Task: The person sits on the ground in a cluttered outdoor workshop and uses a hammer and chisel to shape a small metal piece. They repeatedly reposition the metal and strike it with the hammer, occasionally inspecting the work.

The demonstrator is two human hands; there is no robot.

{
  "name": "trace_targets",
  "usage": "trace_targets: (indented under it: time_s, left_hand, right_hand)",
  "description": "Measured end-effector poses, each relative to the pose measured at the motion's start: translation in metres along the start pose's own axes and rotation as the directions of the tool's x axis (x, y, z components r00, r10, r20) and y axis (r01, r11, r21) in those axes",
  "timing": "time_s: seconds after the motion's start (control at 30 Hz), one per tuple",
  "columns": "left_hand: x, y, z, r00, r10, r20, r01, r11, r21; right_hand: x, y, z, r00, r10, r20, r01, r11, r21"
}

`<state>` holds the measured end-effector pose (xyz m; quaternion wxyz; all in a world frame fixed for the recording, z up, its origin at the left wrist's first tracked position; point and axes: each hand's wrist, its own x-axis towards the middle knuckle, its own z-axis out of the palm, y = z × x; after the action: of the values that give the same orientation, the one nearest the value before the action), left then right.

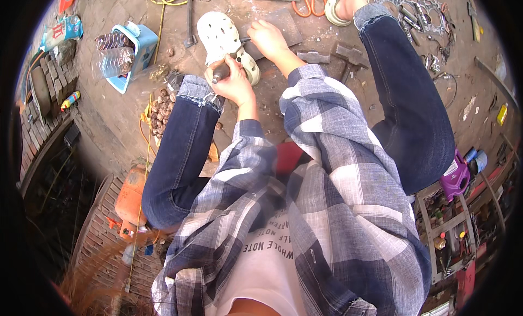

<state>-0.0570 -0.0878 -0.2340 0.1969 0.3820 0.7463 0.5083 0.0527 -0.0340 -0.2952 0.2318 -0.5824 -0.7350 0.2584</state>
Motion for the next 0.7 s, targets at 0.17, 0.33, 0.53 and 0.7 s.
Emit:
trace_targets:
  time_s: [0.17, 0.33, 0.53, 0.7]
  left_hand:
    - [0.000, 0.005, 0.002, 0.994, 0.106, 0.030, -0.106, 0.994, 0.025]
    - [0.001, 0.009, 0.000, 0.980, 0.198, 0.035, -0.201, 0.974, 0.102]
    - [-0.002, 0.004, -0.001, 0.999, -0.044, 0.003, 0.044, 0.999, -0.019]
    - [-0.001, 0.006, 0.001, 0.999, -0.052, 0.001, 0.052, 0.998, -0.031]
  right_hand:
    - [-0.002, 0.001, 0.002, 1.000, -0.017, -0.019, 0.016, 0.999, -0.035]
    - [-0.004, -0.002, 0.003, 0.999, -0.017, -0.047, 0.015, 0.999, -0.042]
    - [-0.002, -0.002, 0.003, 0.999, -0.021, -0.032, 0.019, 0.999, -0.041]
    - [-0.002, -0.003, 0.004, 0.999, -0.007, -0.048, 0.005, 0.999, -0.046]
